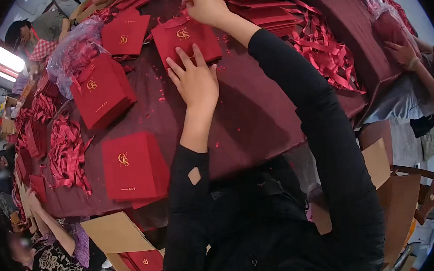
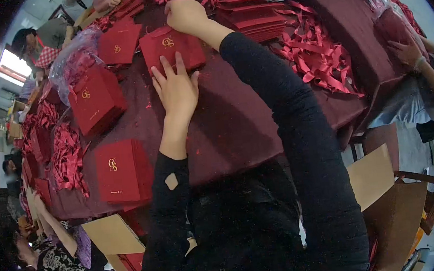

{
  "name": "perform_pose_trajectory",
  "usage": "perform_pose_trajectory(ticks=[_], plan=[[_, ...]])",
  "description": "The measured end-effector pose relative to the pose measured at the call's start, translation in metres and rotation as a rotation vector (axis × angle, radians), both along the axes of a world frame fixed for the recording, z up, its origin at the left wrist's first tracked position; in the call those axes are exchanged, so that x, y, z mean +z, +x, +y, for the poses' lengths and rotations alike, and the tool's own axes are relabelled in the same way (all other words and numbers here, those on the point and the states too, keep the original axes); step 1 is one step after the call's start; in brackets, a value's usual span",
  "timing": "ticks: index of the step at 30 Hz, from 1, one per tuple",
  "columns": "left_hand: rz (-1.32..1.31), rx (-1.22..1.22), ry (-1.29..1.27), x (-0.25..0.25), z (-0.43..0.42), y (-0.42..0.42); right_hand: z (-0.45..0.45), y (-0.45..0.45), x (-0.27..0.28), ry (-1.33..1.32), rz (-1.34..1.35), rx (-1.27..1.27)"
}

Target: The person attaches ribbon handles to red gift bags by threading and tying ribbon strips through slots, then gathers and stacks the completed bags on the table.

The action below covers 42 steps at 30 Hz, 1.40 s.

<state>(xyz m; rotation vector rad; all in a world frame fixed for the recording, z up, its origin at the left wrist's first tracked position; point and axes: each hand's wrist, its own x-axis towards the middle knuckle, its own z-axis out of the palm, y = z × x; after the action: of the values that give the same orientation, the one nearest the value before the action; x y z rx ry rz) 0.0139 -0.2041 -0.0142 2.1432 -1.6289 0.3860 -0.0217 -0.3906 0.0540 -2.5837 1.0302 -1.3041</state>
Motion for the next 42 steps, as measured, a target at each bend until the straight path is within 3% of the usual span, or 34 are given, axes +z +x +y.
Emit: perform_pose_trajectory(ticks=[6,7,9,10,15,16,18,19,21,25,27,28,29,32,33,35,36,39,41,42], plan=[[-0.037,-0.029,0.091,0.060,0.111,-0.019,0.045,-0.057,-0.017,0.094,-0.088,0.231],[-0.070,0.001,0.126,0.064,0.137,-0.017,0.067,-0.069,-0.017,0.259,-0.037,0.232],[-0.101,0.073,0.161,0.064,0.179,-0.006,0.089,-0.086,-0.032,-0.066,0.144,0.244],[-0.110,0.103,0.174,0.062,0.194,0.002,0.097,-0.091,-0.036,-0.056,0.251,0.290],[-0.175,0.331,0.331,0.057,0.249,0.038,0.135,-0.081,-0.064,-0.077,0.157,0.423],[-0.179,0.336,0.330,0.053,0.254,0.038,0.151,-0.082,-0.063,-0.010,0.145,0.477],[0.005,0.192,0.457,0.052,0.259,0.038,0.184,-0.083,-0.062,0.460,0.176,0.570],[-0.054,0.158,0.443,0.054,0.256,0.029,0.195,-0.082,-0.065,0.514,0.225,0.648],[0.065,-0.066,0.298,0.051,0.245,0.016,0.217,-0.084,-0.050,0.708,0.230,0.728],[0.268,-0.347,0.278,0.037,0.211,-0.027,0.239,-0.083,-0.056,0.787,0.172,0.621],[0.187,-0.399,0.198,0.022,0.200,-0.041,0.243,-0.087,-0.054,1.494,-0.247,0.586],[0.183,-0.402,0.189,0.019,0.196,-0.045,0.240,-0.090,-0.040,1.680,-0.195,0.522],[0.189,-0.408,0.189,0.017,0.195,-0.047,0.241,-0.088,-0.043,1.682,-0.195,0.512],[0.272,-0.408,0.207,0.015,0.196,-0.044,0.242,-0.078,-0.047,1.010,0.059,0.437],[0.269,-0.416,0.210,0.015,0.198,-0.044,0.240,-0.072,-0.053,1.010,0.052,0.431],[0.189,-0.422,0.197,0.013,0.200,-0.042,0.233,-0.055,-0.073,0.253,0.080,0.333],[0.184,-0.424,0.198,0.012,0.200,-0.041,0.228,-0.051,-0.071,0.426,0.202,0.418],[0.162,-0.445,0.189,0.011,0.201,-0.037,0.220,-0.044,-0.065,0.552,0.229,0.517],[0.277,-0.612,0.107,0.013,0.203,-0.034,0.205,-0.049,-0.066,0.875,-0.143,0.761],[0.282,-0.619,0.105,0.018,0.204,-0.035,0.199,-0.054,-0.058,1.251,-0.365,1.023]])
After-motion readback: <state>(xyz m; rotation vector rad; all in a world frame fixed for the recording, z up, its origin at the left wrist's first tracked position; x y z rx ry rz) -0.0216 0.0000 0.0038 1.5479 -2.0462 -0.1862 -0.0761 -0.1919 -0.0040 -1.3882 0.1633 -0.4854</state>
